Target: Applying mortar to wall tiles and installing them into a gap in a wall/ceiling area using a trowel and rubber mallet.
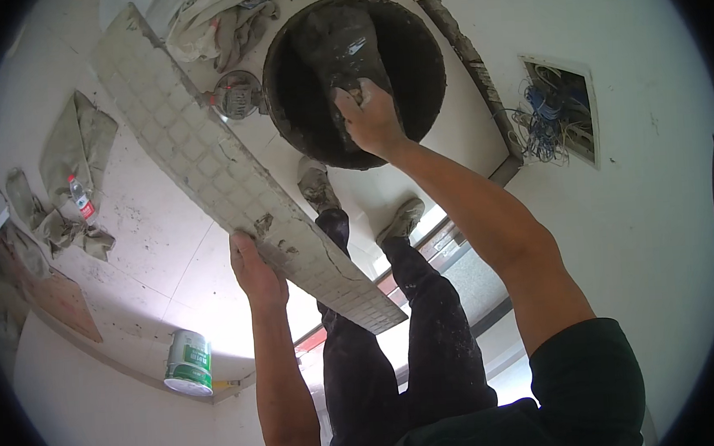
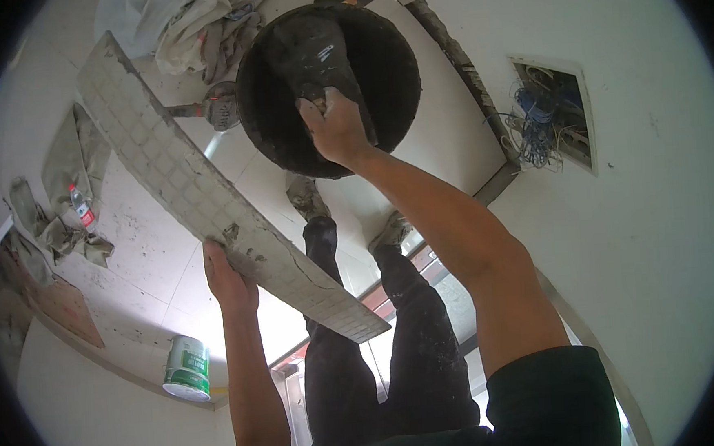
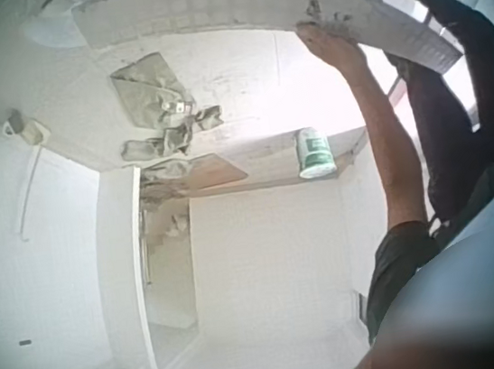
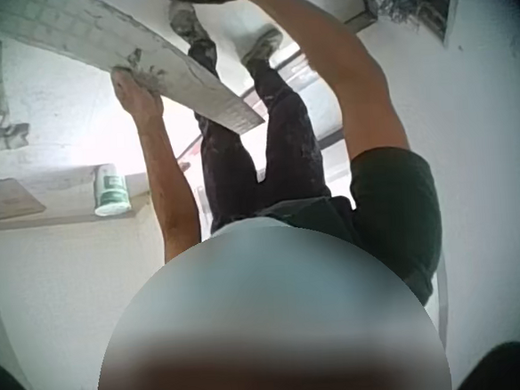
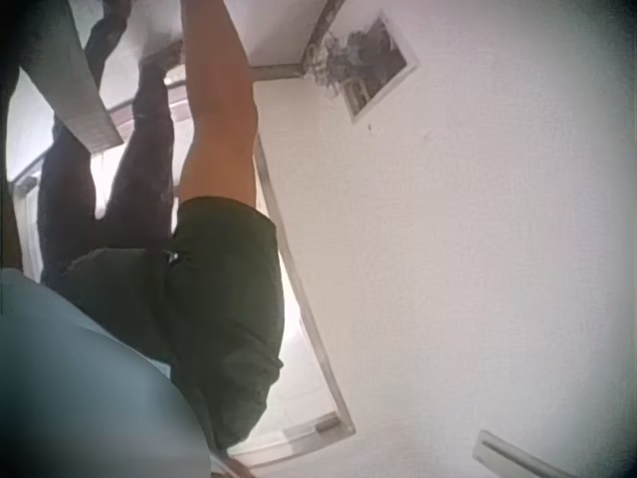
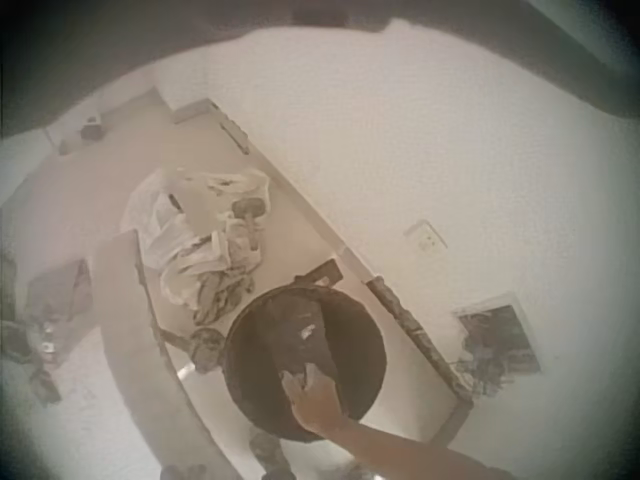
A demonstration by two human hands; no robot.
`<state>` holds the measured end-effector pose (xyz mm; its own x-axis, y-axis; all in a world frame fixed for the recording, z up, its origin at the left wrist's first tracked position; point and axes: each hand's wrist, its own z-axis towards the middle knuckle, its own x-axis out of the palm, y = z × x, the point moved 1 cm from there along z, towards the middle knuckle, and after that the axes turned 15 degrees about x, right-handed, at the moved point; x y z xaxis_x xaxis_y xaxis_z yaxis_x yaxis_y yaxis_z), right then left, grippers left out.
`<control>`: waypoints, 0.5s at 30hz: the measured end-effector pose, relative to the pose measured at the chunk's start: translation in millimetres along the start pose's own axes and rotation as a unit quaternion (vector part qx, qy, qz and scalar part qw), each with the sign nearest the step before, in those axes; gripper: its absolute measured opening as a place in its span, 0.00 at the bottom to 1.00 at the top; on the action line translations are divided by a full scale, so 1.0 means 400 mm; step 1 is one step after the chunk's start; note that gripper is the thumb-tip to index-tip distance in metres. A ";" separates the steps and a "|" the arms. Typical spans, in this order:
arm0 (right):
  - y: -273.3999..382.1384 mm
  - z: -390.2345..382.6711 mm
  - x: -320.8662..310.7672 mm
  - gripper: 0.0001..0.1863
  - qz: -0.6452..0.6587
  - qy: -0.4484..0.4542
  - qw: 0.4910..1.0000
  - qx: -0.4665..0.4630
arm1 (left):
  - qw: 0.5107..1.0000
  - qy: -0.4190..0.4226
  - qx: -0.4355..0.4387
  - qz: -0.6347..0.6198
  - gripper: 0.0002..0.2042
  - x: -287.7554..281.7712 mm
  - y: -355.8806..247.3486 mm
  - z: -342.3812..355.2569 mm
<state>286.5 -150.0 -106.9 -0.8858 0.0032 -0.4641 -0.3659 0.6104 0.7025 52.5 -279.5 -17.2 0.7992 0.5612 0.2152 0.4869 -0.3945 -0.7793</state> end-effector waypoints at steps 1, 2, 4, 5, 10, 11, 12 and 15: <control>-0.002 -0.007 -0.011 0.20 0.000 0.004 1.000 0.008 | 1.000 0.019 0.013 0.000 0.22 0.000 -0.001 0.003; -0.004 -0.018 -0.024 0.20 0.027 0.035 0.999 0.006 | 1.000 0.026 0.014 0.003 0.22 0.001 0.002 0.005; 0.010 -0.039 -0.048 0.19 0.051 0.066 0.996 -0.001 | 0.999 0.032 0.019 0.002 0.21 -0.001 0.010 0.010; 0.019 -0.055 -0.068 0.14 0.070 0.105 0.992 0.025 | 0.999 0.035 0.017 0.021 0.21 -0.002 0.017 0.010; 0.106 -0.125 -0.181 0.14 0.151 0.199 0.968 0.034 | 0.993 0.049 0.030 0.100 0.21 0.012 0.047 -0.018; 0.128 -0.128 -0.201 0.14 0.155 0.206 0.966 0.018 | 0.991 0.045 0.043 0.119 0.21 0.021 0.051 -0.031; 0.151 -0.131 -0.226 0.13 0.168 0.209 0.961 -0.060 | 0.988 0.063 0.051 0.129 0.21 0.035 0.057 -0.044; 0.214 -0.123 -0.292 0.14 0.103 0.153 0.956 -0.228 | 0.985 0.082 0.053 0.142 0.21 0.080 0.074 -0.098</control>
<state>344.6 -137.1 33.9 -0.9692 -0.1878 -0.1595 -0.1986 0.2120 0.9569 106.3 -301.9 -10.4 0.9486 0.3098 0.0649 0.2023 -0.4356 -0.8771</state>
